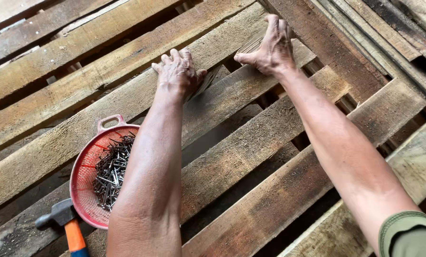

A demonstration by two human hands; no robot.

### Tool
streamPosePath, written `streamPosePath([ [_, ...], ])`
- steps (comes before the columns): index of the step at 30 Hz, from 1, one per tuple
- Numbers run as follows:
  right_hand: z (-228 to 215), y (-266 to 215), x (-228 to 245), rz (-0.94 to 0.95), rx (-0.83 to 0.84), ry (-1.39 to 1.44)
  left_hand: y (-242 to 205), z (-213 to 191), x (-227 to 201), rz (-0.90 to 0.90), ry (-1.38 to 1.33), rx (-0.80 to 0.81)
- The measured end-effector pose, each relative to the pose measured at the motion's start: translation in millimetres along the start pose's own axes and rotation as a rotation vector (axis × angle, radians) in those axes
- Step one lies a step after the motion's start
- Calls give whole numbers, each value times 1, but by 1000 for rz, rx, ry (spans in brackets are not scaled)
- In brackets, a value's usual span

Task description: The person assembles a wooden pallet by placing wooden planks onto a frame and securing them with nails. They use a hammer to drive nails from a red colander into the wood, occasionally adjusting the planks and small wooden blocks to align the structure.

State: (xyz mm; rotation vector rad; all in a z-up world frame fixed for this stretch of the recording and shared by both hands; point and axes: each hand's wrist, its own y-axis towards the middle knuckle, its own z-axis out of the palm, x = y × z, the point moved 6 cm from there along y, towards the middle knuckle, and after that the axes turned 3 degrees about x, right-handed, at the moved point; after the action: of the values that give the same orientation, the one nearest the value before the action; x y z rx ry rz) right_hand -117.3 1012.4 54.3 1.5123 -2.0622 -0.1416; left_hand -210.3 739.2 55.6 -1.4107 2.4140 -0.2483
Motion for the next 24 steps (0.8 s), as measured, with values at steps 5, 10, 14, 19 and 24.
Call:
streamPosePath([
  [5,35,-3,1,157,146,133,12,4,6,6,79,-31],
  [10,17,1,22,330,349,-220,25,9,13,6,164,-138],
  [14,22,-3,12,280,306,-251,20,11,10,-8,143,-105],
  [19,17,-20,12,429,433,-111,29,23,13,15,154,-191],
  [24,-1,-43,56,357,356,-7,28,33,21,-65,155,-276],
])
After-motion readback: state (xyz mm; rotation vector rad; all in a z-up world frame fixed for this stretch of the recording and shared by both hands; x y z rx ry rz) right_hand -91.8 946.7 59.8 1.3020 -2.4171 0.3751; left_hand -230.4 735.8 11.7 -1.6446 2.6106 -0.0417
